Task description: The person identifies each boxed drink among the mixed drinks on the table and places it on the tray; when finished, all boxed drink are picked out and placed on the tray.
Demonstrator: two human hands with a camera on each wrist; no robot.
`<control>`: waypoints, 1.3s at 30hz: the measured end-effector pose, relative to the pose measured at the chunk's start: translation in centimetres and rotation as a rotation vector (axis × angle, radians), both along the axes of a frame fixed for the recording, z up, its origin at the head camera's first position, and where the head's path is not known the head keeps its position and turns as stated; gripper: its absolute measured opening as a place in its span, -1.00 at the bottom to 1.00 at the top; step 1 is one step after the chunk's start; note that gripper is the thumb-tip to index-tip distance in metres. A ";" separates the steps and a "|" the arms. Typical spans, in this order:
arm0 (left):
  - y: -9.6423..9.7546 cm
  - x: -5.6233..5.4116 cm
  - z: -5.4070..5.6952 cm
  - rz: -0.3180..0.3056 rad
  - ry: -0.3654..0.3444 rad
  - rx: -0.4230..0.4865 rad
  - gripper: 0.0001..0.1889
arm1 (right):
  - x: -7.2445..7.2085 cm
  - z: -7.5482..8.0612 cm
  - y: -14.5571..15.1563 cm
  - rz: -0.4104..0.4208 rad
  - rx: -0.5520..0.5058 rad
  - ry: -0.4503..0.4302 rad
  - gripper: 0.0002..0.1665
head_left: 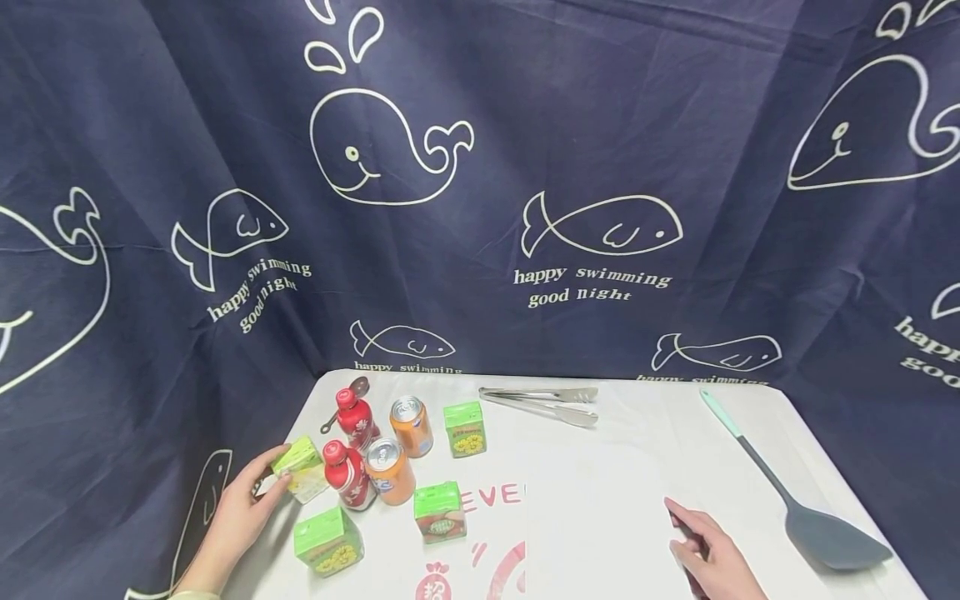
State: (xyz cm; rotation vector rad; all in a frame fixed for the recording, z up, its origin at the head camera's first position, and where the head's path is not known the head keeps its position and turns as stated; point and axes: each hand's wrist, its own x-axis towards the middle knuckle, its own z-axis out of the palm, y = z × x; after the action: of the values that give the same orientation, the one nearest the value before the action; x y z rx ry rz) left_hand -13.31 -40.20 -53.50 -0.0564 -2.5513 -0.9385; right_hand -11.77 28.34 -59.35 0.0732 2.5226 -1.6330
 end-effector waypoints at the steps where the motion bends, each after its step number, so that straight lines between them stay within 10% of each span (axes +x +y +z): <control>1: 0.0 0.0 -0.1 0.001 0.004 -0.008 -0.50 | 0.0 0.0 0.0 0.002 0.001 -0.005 -0.30; 39: 0.4 0.3 1.5 0.032 0.037 0.008 -0.55 | 0.0 0.3 0.2 0.025 0.042 -0.082 -0.27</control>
State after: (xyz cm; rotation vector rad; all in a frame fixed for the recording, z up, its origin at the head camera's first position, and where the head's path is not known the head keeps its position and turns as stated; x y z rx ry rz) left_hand -13.00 -39.80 -52.02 -0.0304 -2.5072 -0.9265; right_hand -11.77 28.53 -59.00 0.1111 2.4865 -1.5355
